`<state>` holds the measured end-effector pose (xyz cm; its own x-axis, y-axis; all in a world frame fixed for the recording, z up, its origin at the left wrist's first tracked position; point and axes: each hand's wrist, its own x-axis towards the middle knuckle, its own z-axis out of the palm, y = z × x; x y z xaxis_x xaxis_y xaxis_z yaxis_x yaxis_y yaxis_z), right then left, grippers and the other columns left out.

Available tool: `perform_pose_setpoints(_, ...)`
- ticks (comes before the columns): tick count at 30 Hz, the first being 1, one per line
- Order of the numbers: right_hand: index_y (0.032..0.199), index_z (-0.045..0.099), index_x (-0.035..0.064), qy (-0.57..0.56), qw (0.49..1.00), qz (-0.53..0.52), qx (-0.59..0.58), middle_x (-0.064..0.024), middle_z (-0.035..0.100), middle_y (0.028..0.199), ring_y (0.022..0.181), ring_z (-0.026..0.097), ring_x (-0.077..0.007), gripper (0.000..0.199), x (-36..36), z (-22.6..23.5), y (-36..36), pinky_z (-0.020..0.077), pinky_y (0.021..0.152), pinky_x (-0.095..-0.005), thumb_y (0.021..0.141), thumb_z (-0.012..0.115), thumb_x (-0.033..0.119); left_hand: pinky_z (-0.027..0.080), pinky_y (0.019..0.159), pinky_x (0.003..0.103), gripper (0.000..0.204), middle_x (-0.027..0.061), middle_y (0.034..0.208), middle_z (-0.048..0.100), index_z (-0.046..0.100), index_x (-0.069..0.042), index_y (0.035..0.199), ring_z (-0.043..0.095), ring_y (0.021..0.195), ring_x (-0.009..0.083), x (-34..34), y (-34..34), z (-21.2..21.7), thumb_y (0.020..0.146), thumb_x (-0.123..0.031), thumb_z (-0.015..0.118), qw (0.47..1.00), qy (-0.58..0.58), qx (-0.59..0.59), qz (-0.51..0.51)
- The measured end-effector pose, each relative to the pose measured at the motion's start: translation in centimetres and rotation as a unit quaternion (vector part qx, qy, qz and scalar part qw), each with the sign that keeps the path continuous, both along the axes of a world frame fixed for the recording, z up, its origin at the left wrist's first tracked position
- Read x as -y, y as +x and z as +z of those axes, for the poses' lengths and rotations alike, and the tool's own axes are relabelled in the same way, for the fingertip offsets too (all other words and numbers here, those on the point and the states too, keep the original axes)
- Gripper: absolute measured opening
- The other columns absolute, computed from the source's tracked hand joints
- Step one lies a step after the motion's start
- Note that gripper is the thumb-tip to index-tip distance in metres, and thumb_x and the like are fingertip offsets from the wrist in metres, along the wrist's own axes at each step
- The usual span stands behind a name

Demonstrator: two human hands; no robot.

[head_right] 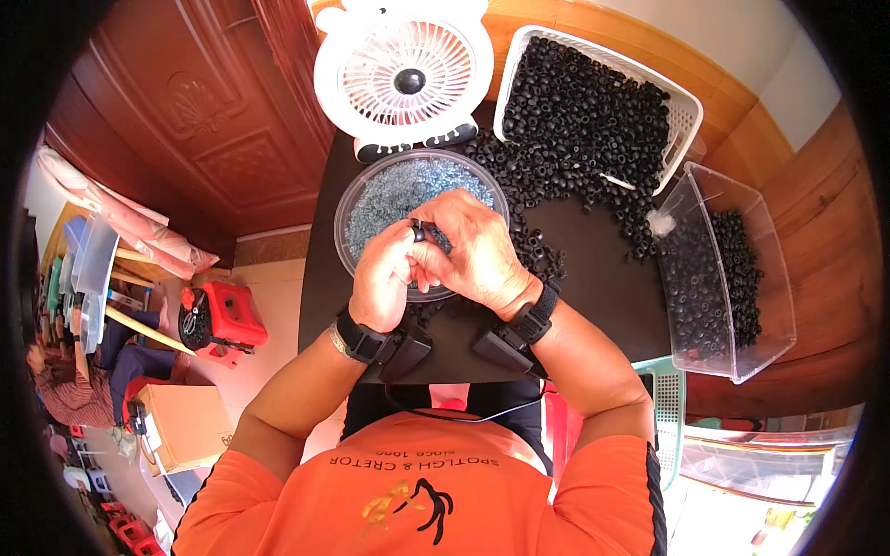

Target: Sort small black plastic components from a large bin into a small circular tray.

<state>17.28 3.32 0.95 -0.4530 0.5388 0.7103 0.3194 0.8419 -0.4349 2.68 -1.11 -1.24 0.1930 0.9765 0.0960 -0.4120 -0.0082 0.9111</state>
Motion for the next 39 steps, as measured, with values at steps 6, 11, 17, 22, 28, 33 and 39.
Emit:
perform_pose_setpoints(6,0.092,0.061,0.0028,0.012,1.0,-0.017,0.012,-0.0131,0.063,0.083,0.08,0.061,-0.032,0.028,0.1,-0.1,-0.1,0.0501,0.072,-0.0395,0.067,0.073,0.011,0.04,0.052,0.023,0.035,0.0112,0.071,0.064,0.052,0.0,0.092,0.054,0.057,0.0131,0.1,0.2,-0.2,0.095,-0.032,0.035,0.999,-0.027,-0.015,0.027)
perform_pose_setpoints(11,0.09,0.06,0.0026,0.074,0.997,-0.013,0.021,-0.0118,0.062,0.081,0.076,0.06,-0.0317,0.025,0.2,-0.1,-0.3,0.0492,0.071,-0.0393,0.068,0.07,0.009,0.033,0.044,0.021,0.032,0.0073,0.066,0.061,0.052,-0.004,0.082,0.046,0.05,0.008,0.3,-0.1,-0.2,0.094,-0.031,0.038,0.998,-0.017,-0.053,0.028)
perform_pose_setpoints(17,0.088,0.06,0.0026,0.063,0.997,-0.002,0.032,-0.0116,0.061,0.08,0.075,0.059,-0.0303,0.023,0.5,-0.6,-0.4,0.049,0.068,-0.0385,0.068,0.07,0.008,0.029,0.042,0.02,0.033,0.0042,0.062,0.057,0.053,-0.005,0.079,0.042,0.048,0.0061,0.4,-0.1,-0.1,0.093,-0.031,0.039,0.998,-0.018,-0.049,0.03)
perform_pose_setpoints(22,0.089,0.061,0.0029,0.075,0.997,-0.027,0.021,-0.0104,0.062,0.08,0.075,0.06,-0.03,0.024,0.2,-0.8,-0.8,0.0494,0.069,-0.0377,0.068,0.071,0.008,0.029,0.042,0.019,0.034,0.0031,0.063,0.056,0.053,-0.005,0.08,0.042,0.048,0.006,0.0,-0.1,0.0,0.094,-0.032,0.039,0.999,-0.007,-0.042,0.033)
perform_pose_setpoints(28,0.089,0.063,0.0048,0.116,0.986,-0.117,0.015,-0.0094,0.064,0.082,0.077,0.061,-0.0284,0.025,-0.3,2.2,1.1,0.05,0.07,-0.0368,0.068,0.075,0.011,0.03,0.042,0.019,0.033,0.0025,0.066,0.055,0.056,-0.005,0.097,0.044,0.049,0.0061,0.2,-0.2,0.5,0.096,-0.033,0.04,0.995,-0.052,-0.029,0.082)
perform_pose_setpoints(33,0.09,0.068,0.0065,0.218,0.869,-0.444,-0.025,-0.0078,0.066,0.084,0.078,0.062,-0.0253,0.023,-0.3,8.0,9.0,0.0503,0.07,-0.0346,0.071,0.077,0.015,0.03,0.043,0.019,0.03,0.0018,0.064,0.053,0.057,-0.006,0.098,0.044,0.048,0.0065,0.1,-0.4,0.7,0.095,-0.03,0.041,0.995,-0.061,-0.05,0.066)
perform_pose_setpoints(39,0.105,0.065,0.0041,0.266,0.638,-0.721,0.041,-0.0142,0.065,0.098,0.085,0.063,-0.0277,0.031,2.1,10.3,20.5,0.05,0.079,-0.0373,0.079,0.07,0.02,0.029,0.042,0.019,0.025,0.0018,0.064,0.053,0.057,-0.007,0.096,0.043,0.047,0.0067,0.1,-0.2,0.9,0.093,-0.028,0.044,0.996,-0.053,-0.041,0.053)
